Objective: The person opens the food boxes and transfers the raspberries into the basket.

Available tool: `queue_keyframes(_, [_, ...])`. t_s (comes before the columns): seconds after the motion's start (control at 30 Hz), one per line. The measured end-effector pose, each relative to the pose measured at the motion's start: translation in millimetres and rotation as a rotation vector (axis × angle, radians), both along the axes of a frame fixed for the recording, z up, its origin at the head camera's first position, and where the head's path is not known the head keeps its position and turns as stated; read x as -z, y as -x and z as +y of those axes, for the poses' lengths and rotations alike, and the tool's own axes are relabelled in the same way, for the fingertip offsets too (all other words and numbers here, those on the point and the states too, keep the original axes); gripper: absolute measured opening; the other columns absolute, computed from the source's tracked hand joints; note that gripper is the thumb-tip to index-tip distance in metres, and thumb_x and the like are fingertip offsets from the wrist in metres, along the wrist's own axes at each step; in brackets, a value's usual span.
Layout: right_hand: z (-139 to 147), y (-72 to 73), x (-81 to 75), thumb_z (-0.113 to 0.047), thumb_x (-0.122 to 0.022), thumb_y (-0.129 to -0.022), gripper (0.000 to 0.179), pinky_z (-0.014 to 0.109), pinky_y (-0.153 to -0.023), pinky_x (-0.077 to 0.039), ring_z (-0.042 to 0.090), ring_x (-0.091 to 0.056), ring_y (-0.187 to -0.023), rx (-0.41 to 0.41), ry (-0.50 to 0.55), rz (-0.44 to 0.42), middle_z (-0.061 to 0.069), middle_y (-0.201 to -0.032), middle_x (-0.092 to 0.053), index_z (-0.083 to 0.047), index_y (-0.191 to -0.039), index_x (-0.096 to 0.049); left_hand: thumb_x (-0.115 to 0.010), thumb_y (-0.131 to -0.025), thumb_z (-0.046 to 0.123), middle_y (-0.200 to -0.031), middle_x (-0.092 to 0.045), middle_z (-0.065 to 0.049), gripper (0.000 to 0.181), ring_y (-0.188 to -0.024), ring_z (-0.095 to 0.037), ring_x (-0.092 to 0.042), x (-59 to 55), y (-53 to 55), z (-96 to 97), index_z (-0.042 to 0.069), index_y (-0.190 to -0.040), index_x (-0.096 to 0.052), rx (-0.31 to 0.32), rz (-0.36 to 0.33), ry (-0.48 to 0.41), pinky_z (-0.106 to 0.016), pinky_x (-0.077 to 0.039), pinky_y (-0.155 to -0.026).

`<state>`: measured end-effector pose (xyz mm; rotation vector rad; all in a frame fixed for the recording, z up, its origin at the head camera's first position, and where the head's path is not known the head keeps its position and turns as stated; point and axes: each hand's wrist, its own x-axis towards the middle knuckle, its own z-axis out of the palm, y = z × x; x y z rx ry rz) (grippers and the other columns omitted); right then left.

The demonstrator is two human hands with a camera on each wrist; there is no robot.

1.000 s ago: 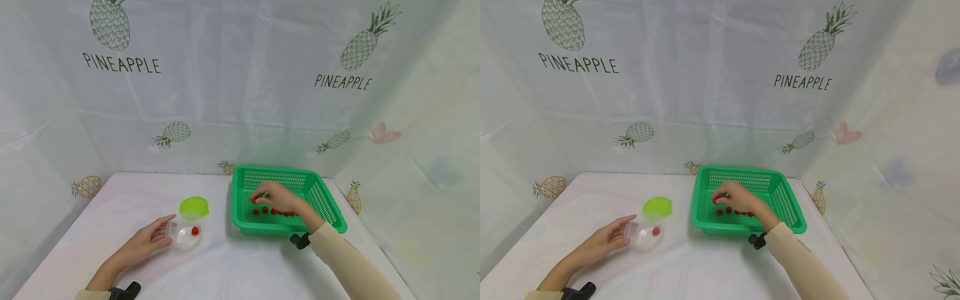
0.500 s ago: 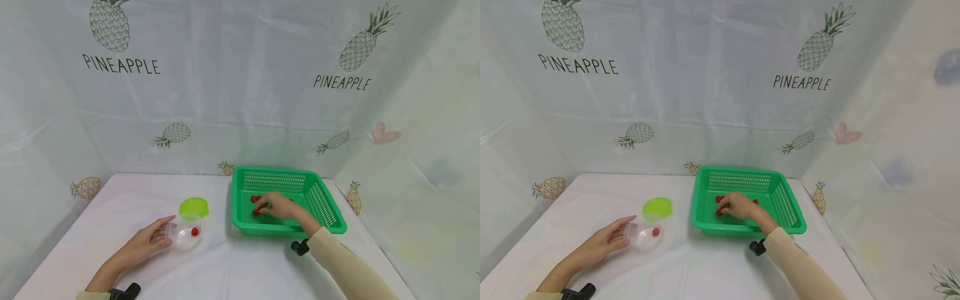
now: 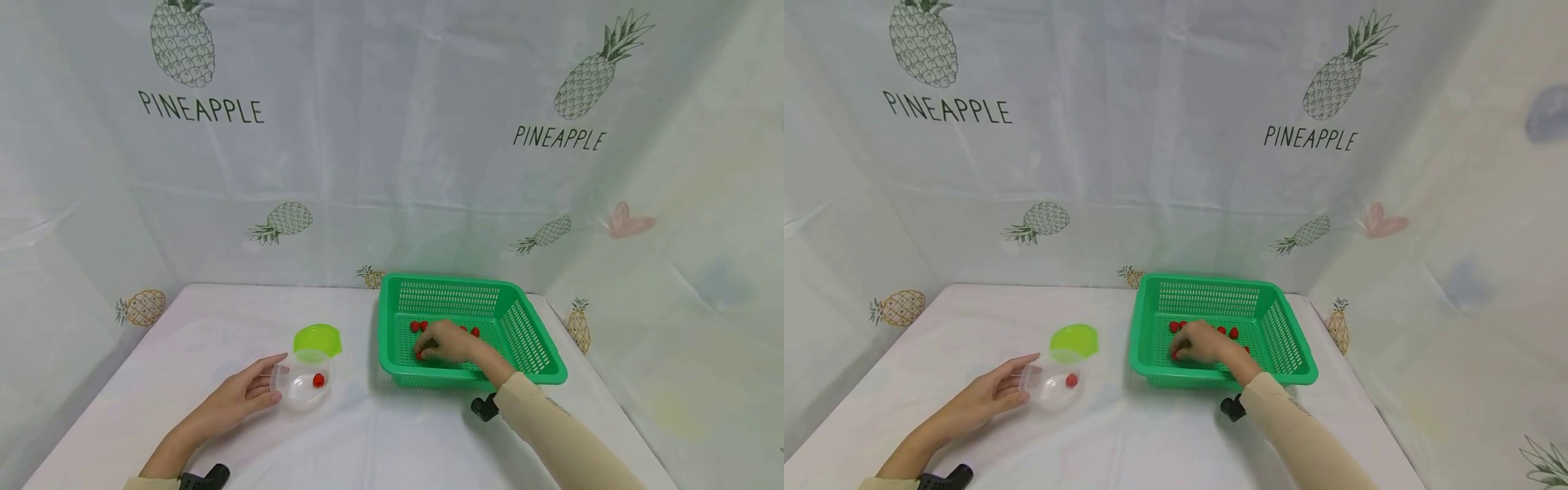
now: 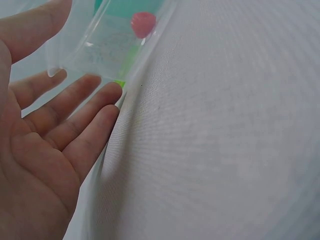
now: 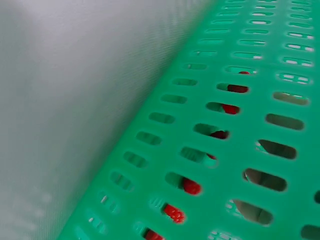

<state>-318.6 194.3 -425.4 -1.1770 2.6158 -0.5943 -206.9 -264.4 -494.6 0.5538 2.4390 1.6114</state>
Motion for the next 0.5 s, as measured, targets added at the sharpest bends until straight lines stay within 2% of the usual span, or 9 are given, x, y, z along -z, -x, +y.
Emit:
queue_keyframes(0.17, [-1.9,-0.2,3.3,-0.001,-0.074,-0.098,0.016,0.027,-0.083,-0.062,0.022,-0.076,-0.099,0.041,-0.011,0.005,0.011,-0.108,-0.08,0.001,-0.112,-0.08,-0.072,-0.104,0.022,-0.155,-0.047,-0.032,0.073,-0.134,-0.044,-0.06,-0.2,0.3,-0.2,0.005,-0.164,-0.034,0.003,0.01,0.013,-0.015,-0.054,-0.099])
queue_keyframes(0.5, [-2.8,-5.0,1.6,0.0,-0.073,-0.098,0.015,0.029,-0.08,-0.062,0.024,-0.075,-0.099,0.11,-0.015,0.01,0.012,-0.107,-0.08,0.001,-0.111,-0.081,-0.073,-0.103,0.024,-0.157,-0.045,-0.032,0.074,-0.135,-0.044,-0.059,-0.5,-0.7,0.7,0.007,-0.164,-0.035,-0.014,-0.011,0.023,-0.012,-0.052,-0.098])
